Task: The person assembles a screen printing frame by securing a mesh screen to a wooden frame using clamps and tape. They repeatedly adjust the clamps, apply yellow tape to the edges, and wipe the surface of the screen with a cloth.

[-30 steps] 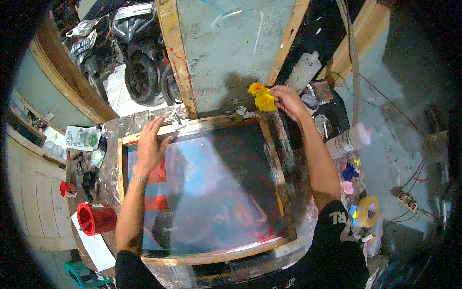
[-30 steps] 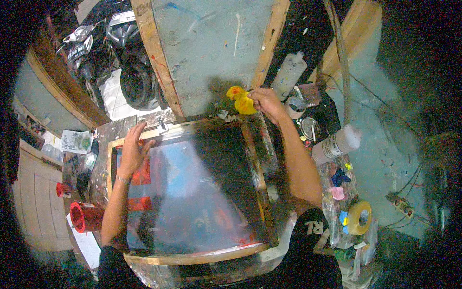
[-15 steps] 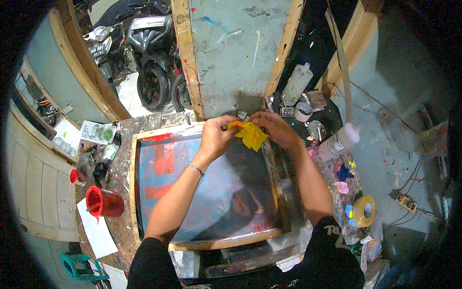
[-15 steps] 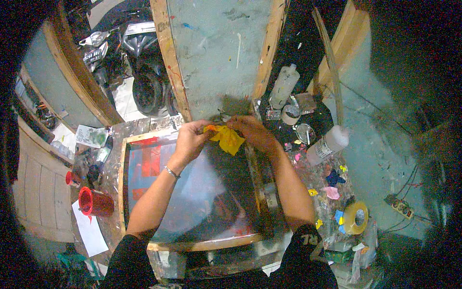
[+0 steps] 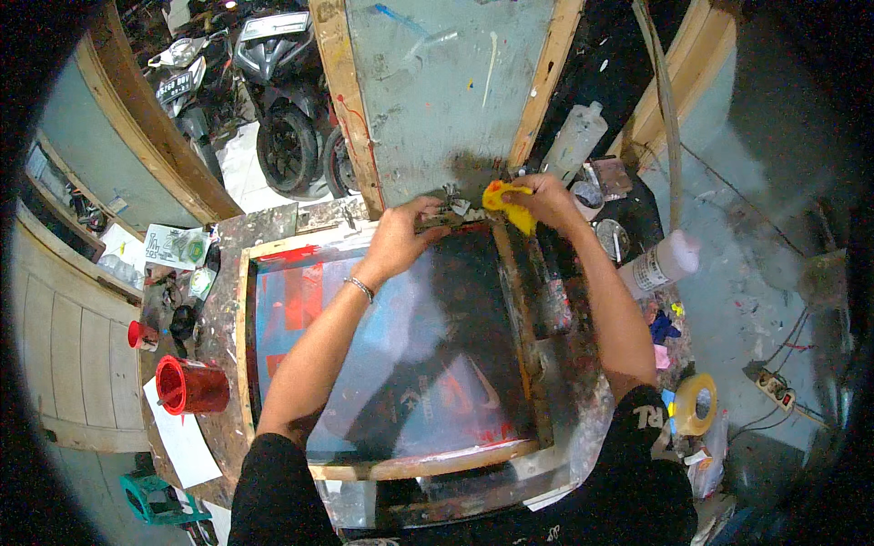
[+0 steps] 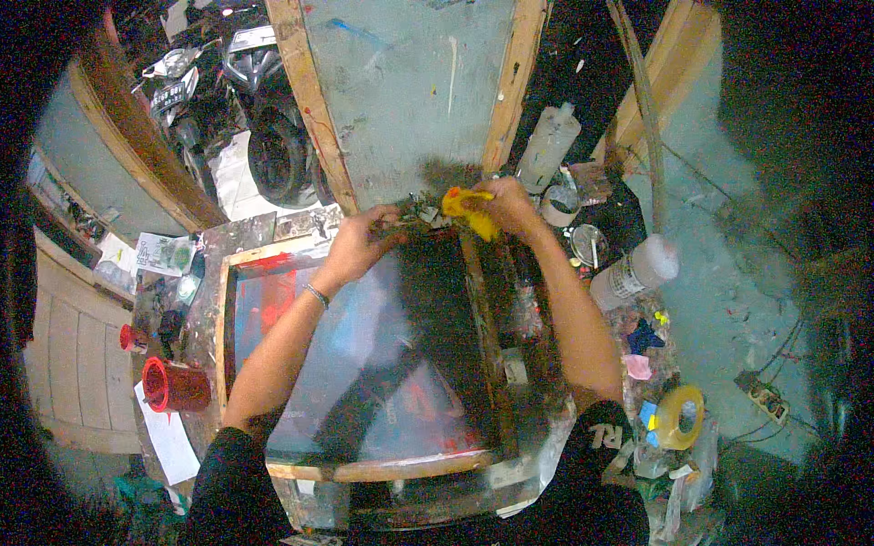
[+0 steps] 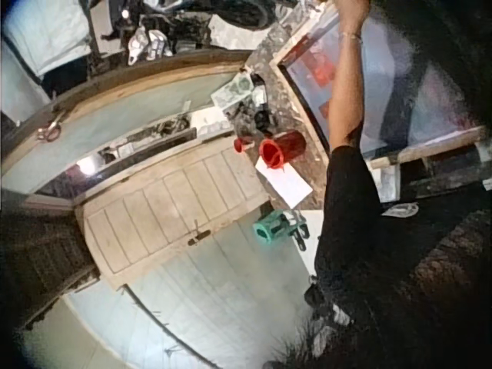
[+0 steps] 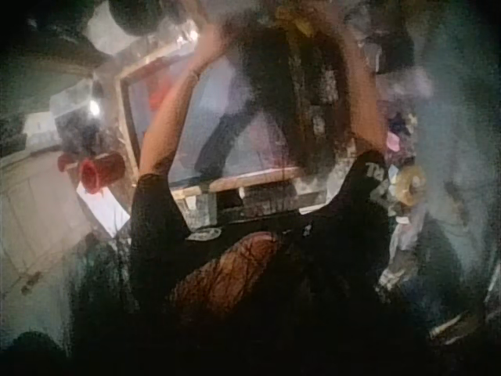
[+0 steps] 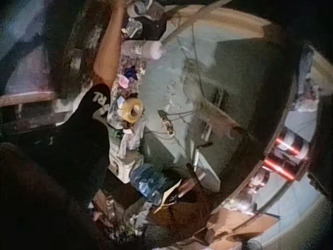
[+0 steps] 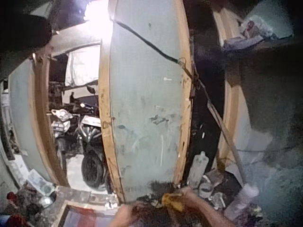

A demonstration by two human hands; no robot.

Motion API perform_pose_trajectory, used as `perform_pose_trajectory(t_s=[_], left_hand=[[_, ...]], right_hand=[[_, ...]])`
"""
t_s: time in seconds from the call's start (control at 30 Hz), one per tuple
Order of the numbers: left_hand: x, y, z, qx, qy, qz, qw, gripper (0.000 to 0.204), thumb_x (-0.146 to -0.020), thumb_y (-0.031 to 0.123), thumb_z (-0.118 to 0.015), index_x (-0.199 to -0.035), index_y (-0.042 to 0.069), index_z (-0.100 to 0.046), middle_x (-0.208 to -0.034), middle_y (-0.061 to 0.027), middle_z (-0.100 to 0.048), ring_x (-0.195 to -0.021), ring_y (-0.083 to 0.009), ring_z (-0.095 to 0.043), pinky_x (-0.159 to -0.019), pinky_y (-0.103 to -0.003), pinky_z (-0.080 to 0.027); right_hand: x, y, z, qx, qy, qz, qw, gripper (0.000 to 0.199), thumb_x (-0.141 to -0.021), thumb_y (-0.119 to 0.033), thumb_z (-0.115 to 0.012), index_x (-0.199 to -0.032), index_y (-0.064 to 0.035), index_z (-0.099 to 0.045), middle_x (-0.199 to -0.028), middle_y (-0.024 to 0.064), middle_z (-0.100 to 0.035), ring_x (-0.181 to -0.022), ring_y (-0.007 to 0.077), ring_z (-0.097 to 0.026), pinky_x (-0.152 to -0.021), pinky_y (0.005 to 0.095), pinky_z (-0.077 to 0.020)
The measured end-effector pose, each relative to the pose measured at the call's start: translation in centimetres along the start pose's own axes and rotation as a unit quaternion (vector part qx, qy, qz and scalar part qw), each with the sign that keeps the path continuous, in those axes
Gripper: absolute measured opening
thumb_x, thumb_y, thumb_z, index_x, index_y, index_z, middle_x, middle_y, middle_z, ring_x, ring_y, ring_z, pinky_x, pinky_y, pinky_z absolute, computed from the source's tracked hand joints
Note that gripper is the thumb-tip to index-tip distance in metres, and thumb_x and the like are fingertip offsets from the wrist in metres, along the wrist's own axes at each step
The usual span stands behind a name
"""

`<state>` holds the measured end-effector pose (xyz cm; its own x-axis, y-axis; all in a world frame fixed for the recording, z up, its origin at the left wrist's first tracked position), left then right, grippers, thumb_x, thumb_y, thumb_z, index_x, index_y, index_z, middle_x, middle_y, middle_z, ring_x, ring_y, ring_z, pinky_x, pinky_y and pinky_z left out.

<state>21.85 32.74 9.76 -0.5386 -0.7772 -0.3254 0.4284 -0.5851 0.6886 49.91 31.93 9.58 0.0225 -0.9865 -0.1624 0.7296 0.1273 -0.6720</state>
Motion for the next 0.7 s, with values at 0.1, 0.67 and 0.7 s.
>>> perform_pose_trajectory(t_s=[0.1,0.67,0.7], left_hand=[[-0.1,-5.0,-1.3,-0.168,-0.051,0.003,0.984,0.058,-0.077,0.024,-0.078,-0.126,0.001,-0.056,-0.117,-0.0198,-0.062,-0.111,-0.0367,-0.058,-0.094,-0.043,-0.048],[-1.4,-10.9,-5.3,-0.223,-0.03,-0.033,0.974,0.04,-0.076,0.004,-0.065,-0.115,0.004,-0.061,-0.112,-0.011,-0.06,-0.11,-0.0318,-0.053,-0.092,-0.044,-0.04],[-1.4,-11.0,-5.2,-0.22,-0.035,-0.027,0.974,0.039,-0.076,0.004,-0.065,-0.115,0.004,-0.061,-0.112,-0.0108,-0.06,-0.11,-0.0317,-0.053,-0.092,-0.044,-0.04]], right_hand=[[-3.0,3.2,-0.5,0.007,-0.026,-0.036,0.999,0.022,-0.081,-0.023,-0.075,-0.097,-0.0086,-0.074,-0.085,0.0131,-0.072,-0.076,0.0244,-0.069,-0.069,0.0355,-0.0541],[-10.5,5.7,-8.5,0.045,-0.314,0.087,0.944,0.026,-0.082,-0.021,-0.07,-0.102,-0.0048,-0.073,-0.083,0.007,-0.072,-0.074,0.0157,-0.064,-0.069,0.0317,-0.0497],[-10.3,5.4,-8.6,0.026,-0.328,0.069,0.942,0.026,-0.084,-0.023,-0.068,-0.103,-0.0051,-0.073,-0.085,0.0057,-0.072,-0.076,0.0145,-0.063,-0.069,0.0309,-0.0494]])
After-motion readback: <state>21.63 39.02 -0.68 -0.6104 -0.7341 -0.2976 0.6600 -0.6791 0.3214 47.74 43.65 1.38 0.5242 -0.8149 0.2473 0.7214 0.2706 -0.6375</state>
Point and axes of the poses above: each hand's wrist, its own x-axis away from the middle knuckle, its own z-axis out of the back of the hand, y = z × x, the point moved 3 cm from there along -x, towards the middle knuckle
